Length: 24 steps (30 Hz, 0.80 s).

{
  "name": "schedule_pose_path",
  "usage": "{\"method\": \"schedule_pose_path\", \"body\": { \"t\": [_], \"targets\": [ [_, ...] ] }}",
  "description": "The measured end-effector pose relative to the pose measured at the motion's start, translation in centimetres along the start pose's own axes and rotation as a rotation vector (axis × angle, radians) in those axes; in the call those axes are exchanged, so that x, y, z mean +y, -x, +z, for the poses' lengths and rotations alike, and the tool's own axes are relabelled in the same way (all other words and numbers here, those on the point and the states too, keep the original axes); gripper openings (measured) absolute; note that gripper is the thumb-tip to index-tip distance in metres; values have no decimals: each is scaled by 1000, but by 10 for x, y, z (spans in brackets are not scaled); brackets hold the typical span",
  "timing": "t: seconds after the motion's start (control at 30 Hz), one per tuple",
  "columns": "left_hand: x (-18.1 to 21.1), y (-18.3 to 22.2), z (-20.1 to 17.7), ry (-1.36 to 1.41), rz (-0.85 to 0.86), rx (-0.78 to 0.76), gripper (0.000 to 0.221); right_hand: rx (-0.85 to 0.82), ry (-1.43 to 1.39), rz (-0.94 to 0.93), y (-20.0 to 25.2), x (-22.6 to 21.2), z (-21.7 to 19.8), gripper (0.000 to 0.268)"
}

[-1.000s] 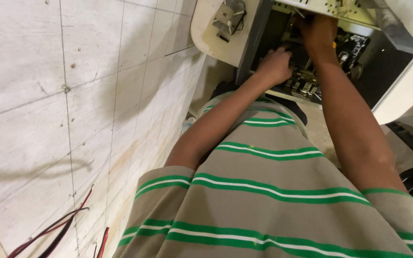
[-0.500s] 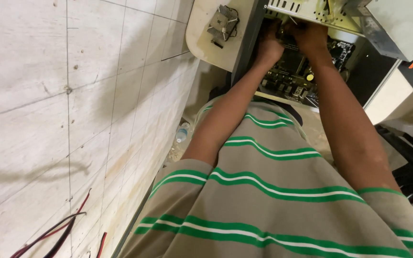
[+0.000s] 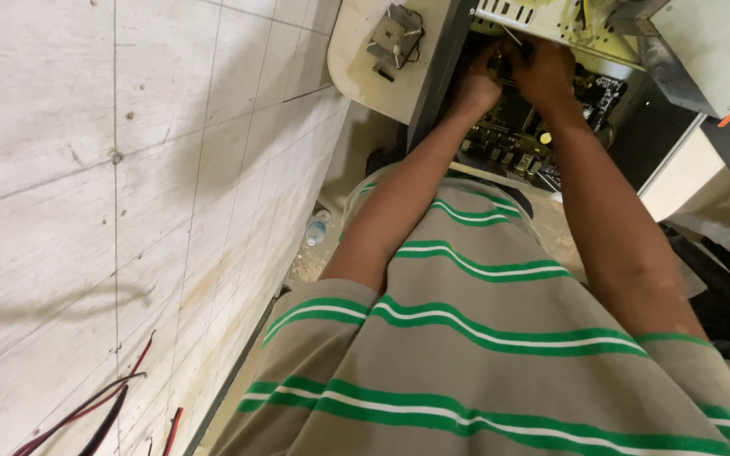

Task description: Repositioning and installing a motherboard into a computer case using a screwdriver for alignment and fastening.

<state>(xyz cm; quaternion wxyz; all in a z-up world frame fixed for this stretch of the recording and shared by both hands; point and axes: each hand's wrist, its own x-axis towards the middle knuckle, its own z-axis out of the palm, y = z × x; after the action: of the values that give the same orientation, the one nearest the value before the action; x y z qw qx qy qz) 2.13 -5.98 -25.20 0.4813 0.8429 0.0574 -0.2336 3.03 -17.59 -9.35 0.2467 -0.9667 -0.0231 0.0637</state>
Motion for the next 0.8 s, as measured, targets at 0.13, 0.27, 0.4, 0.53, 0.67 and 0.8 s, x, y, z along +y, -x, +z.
{"method": "schedule_pose_path", "body": {
  "t": [0.13,0.27,0.4,0.53,0.67,0.8],
  "targets": [
    [-7,-6,6,134,110,60,73,-10,-33,36,-2,20,13,32],
    [7,-3,-7,200,11,26,70,-30,-66,124,-2,11,8,35],
    [15,-2,-12,139,7,19,72,95,-16,48,-3,19,19,24],
    [6,0,-8,186,89,64,65,147,-101,19,0,11,18,22],
    [-48,-42,47,419,48,57,62,63,-236,87,-3,23,25,40],
    [-31,-20,23,313,135,98,61,172,-176,-3,0,9,12,27]
  ]
}}
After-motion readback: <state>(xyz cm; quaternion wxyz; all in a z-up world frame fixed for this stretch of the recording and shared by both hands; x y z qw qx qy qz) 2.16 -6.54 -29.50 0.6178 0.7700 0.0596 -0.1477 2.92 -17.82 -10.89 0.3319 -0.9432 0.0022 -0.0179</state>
